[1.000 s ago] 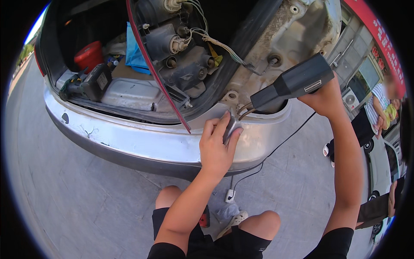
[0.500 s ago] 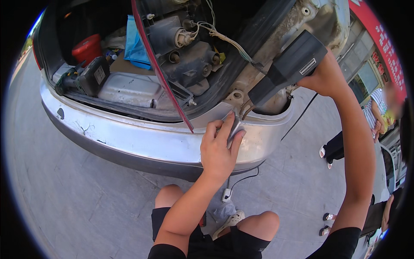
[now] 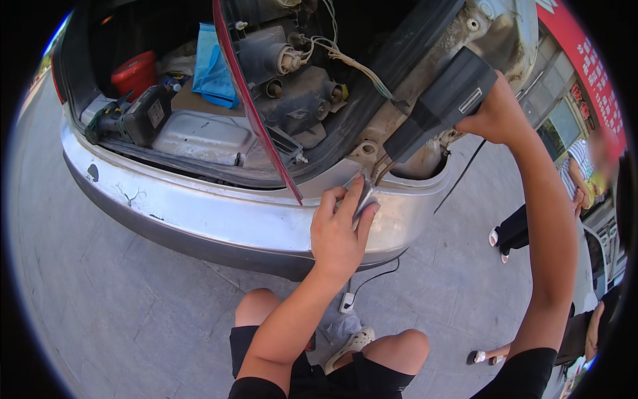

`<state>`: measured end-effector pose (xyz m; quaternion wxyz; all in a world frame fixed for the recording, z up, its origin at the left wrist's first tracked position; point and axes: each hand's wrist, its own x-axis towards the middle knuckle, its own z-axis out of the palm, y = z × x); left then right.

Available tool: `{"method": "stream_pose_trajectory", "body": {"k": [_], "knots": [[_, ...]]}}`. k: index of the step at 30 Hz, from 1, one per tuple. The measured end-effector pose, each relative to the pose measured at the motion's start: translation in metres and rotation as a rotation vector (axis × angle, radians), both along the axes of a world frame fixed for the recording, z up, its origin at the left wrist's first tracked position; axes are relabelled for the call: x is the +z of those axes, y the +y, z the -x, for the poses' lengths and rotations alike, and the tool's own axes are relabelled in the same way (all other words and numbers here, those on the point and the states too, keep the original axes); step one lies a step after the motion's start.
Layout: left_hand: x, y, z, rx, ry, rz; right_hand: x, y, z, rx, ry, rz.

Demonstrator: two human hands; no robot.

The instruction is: The person sits on the ground and uses a heat gun to apply heat to the rear bumper of a silver car. They then use a metal tool to press and smooth the heated area, likely to fix a dent or seam. The person repeats this process on different sections of the bumper.

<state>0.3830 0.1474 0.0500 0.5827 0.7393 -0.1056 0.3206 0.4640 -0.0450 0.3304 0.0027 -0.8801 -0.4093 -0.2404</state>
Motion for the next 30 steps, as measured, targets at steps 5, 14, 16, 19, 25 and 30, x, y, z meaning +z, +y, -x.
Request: {"method": "stream_pose_trajectory", "body": {"k": [5,14,16,19,25,30], "knots": [[-0.001,0.0,0.0,0.005,-0.017,-0.004,-0.001,-0.001,-0.004,0.017,-0.02,-0.001],[-0.001,0.0,0.0,0.012,-0.021,-0.013,-0.003,-0.004,-0.006,-0.011,-0.01,-0.02],[-0.001,0.0,0.0,0.014,-0.024,-0.015,-0.004,-0.006,-0.007,-0.001,-0.026,-0.025],[-0.002,-0.001,0.0,0.019,-0.023,-0.012,-0.005,-0.009,-0.01,-0.014,-0.001,-0.045],[-0.003,0.0,-0.001,0.027,-0.021,-0.016,-0.007,-0.006,-0.012,0.01,0.016,-0.075],[-0.002,0.0,0.0,0.023,-0.011,-0.025,-0.011,-0.016,-0.018,0.007,-0.001,-0.095]]}}
